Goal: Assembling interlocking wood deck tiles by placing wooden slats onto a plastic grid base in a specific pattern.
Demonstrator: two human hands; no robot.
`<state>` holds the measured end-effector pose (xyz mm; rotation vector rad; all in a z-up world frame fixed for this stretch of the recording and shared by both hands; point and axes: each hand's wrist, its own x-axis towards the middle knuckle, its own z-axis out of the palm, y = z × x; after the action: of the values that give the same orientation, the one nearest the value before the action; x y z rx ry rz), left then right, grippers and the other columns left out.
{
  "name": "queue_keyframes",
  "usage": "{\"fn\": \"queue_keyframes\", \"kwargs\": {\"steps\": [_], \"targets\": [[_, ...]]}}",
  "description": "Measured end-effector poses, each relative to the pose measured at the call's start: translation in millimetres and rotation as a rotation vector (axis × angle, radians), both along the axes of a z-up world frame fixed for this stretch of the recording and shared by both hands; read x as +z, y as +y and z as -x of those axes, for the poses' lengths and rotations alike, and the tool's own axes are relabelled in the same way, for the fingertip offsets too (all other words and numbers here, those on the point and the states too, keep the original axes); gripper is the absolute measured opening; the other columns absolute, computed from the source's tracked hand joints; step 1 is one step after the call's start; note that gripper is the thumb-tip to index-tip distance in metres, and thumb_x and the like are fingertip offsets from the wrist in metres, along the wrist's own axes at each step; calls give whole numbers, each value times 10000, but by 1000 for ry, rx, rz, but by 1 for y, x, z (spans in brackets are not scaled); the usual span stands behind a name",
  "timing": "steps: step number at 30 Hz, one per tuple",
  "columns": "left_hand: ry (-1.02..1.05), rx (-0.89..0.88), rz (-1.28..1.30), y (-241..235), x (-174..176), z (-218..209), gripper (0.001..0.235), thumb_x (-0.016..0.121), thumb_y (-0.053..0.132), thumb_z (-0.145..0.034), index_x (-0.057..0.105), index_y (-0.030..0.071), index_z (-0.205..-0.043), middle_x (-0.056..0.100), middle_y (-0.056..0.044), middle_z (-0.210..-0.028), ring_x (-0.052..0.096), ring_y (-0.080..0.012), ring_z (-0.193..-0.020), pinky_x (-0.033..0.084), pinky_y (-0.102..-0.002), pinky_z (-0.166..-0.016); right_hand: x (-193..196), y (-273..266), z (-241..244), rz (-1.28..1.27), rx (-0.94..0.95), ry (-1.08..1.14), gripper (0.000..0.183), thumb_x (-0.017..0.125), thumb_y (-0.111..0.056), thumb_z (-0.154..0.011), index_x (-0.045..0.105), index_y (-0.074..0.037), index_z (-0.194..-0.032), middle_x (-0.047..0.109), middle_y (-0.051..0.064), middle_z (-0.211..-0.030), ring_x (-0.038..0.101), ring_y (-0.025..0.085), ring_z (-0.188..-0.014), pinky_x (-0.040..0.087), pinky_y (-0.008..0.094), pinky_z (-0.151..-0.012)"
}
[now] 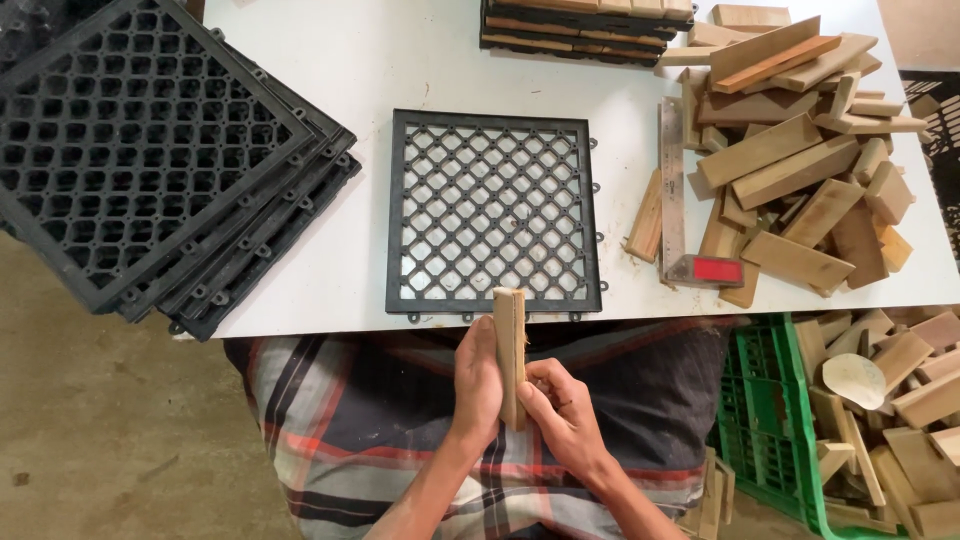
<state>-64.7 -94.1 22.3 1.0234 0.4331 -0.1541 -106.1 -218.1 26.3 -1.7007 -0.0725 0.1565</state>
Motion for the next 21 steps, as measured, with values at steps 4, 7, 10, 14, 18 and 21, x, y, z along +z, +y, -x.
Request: {"fn": "queue_keyframes", "kwargs": {"steps": [4,7,10,14,18,21], "targets": [[-4,2,-128,-1,14,2,384,409,394,-1071,585,107,-886,602,-25,-796,552,-131,-712,472,-293,-698,0,0,-3,-8,-54,96,267,585,-277,-1012,657,-35,-1097,533,-8,-746,381,75,-597,318,255,-522],[13,30,-205,-4,20,5,330,385,374,-1071,571,108,-1010,572,-18,-815,546,-127,-744,464,-285,-699,5,1,-5,25,-60,72,300,557,-278,-1018,687,-45,-1154,671,6,-942,539,85,-755,449,255,-670],[-16,62,-237,-3,29,7,394,355,428,-1064,586,115,-1010,577,-14,-812,547,-120,-724,466,-277,-680,8,5,0,-184,7,130,326,519,-258,-1035,600,5,-1211,629,101,-706,652,205,-473,549,286,-460],[-114,83,-288,0,28,8,467,307,449,-1064,619,102,-1056,597,-24,-843,528,-122,-729,441,-278,-648,-6,4,5,-139,45,-45,313,506,-257,-1060,574,0,-1226,598,62,-862,581,134,-663,488,262,-603],[-309,76,-377,3,22,13,472,292,450,-1077,580,82,-1009,574,-24,-792,508,-118,-696,420,-274,-596,-15,5,9,-135,68,-209,336,503,-290,-1080,568,-19,-1269,574,69,-1091,518,132,-868,447,283,-770],[-448,164,-501,0,16,14,457,307,410,-1092,603,63,-1114,633,-46,-1007,571,-143,-875,464,-299,-773,-16,5,7,-116,41,-224,335,474,-313,-1092,565,-31,-1246,555,39,-1025,458,117,-813,411,274,-727]]}}
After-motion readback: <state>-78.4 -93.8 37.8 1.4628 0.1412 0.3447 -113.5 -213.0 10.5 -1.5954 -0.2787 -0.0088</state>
